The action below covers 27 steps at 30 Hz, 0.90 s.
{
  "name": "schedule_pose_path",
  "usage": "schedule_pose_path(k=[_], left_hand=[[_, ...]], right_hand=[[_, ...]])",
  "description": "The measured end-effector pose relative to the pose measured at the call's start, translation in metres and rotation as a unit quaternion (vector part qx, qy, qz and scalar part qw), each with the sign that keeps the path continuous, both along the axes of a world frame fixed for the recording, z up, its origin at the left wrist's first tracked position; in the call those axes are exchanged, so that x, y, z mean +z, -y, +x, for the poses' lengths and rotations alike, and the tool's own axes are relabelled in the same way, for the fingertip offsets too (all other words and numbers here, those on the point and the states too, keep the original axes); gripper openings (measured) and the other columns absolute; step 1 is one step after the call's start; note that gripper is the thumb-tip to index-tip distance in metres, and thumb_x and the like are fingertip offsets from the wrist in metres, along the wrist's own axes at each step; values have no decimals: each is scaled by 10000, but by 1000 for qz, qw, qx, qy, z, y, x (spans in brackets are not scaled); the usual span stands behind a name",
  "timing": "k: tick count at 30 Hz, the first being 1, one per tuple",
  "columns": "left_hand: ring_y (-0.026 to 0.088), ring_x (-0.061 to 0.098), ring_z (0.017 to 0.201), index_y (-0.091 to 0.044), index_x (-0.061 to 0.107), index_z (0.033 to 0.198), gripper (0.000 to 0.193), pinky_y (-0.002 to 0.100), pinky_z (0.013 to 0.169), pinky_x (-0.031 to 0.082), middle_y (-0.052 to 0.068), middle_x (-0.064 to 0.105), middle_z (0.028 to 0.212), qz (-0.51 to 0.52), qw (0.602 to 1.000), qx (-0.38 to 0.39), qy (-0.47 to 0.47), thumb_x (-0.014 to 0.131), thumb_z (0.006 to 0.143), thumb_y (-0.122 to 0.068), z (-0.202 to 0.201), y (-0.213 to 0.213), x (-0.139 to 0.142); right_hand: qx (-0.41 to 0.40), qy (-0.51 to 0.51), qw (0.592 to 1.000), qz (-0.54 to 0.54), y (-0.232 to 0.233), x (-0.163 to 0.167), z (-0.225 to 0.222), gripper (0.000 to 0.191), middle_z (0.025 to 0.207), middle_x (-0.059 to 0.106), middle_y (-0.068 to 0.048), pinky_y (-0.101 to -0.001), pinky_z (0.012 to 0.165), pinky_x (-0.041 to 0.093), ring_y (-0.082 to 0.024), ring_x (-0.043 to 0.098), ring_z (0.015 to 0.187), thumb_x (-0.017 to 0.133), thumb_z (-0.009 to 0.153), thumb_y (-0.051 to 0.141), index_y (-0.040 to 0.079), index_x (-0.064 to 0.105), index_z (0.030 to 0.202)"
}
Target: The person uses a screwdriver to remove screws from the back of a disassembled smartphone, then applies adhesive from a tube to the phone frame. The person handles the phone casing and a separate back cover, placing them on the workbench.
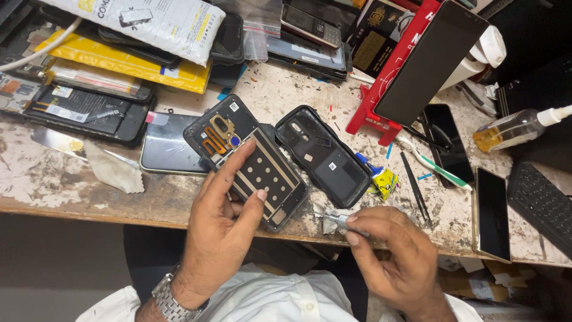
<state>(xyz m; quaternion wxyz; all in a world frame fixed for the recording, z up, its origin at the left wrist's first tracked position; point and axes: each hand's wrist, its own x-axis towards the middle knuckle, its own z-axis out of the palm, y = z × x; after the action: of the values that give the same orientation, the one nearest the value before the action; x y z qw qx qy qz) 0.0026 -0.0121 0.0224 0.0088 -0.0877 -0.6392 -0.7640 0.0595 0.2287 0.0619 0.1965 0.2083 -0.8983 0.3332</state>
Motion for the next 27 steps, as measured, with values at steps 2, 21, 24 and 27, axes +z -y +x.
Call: schedule_pose_path(k=[2,21,24,27], left_hand=[[146,651,1164,-34,435,1520,622,230,797,639,144,526,1411,8,1000,-3,7,573,925,84,0,0,0],[167,620,1233,-8,419,1518,640,262,871,634,158,482,1484,52,998,-13,17,544,908,141,-1,0,0],[163,634,1206,-13,423,1516,642,257,841,641,155,495,1476,46,999,-15,19,547,904,134,-1,0,0],[159,647,1184,-17,431,1515,643,252,821,647,157,510,1449,30,999,-11,24,555,900,124,-1,0,0]], right_hand=[[8,7,1000,-6,0,0,1,202,984,730,-122,-299,788,605,-198,749,905,743,862,-34,2,652,1039],[2,-12,1000,9,-2,1,-3,209,969,732,-113,-308,788,607,-190,745,900,752,859,-30,13,655,1038],[1,-12,1000,9,-1,2,-5,211,964,734,-114,-304,773,605,-188,746,889,753,853,-35,11,655,1034],[11,-13,1000,15,2,4,-7,218,972,731,-113,-305,772,602,-192,745,889,752,852,-38,9,651,1040]])
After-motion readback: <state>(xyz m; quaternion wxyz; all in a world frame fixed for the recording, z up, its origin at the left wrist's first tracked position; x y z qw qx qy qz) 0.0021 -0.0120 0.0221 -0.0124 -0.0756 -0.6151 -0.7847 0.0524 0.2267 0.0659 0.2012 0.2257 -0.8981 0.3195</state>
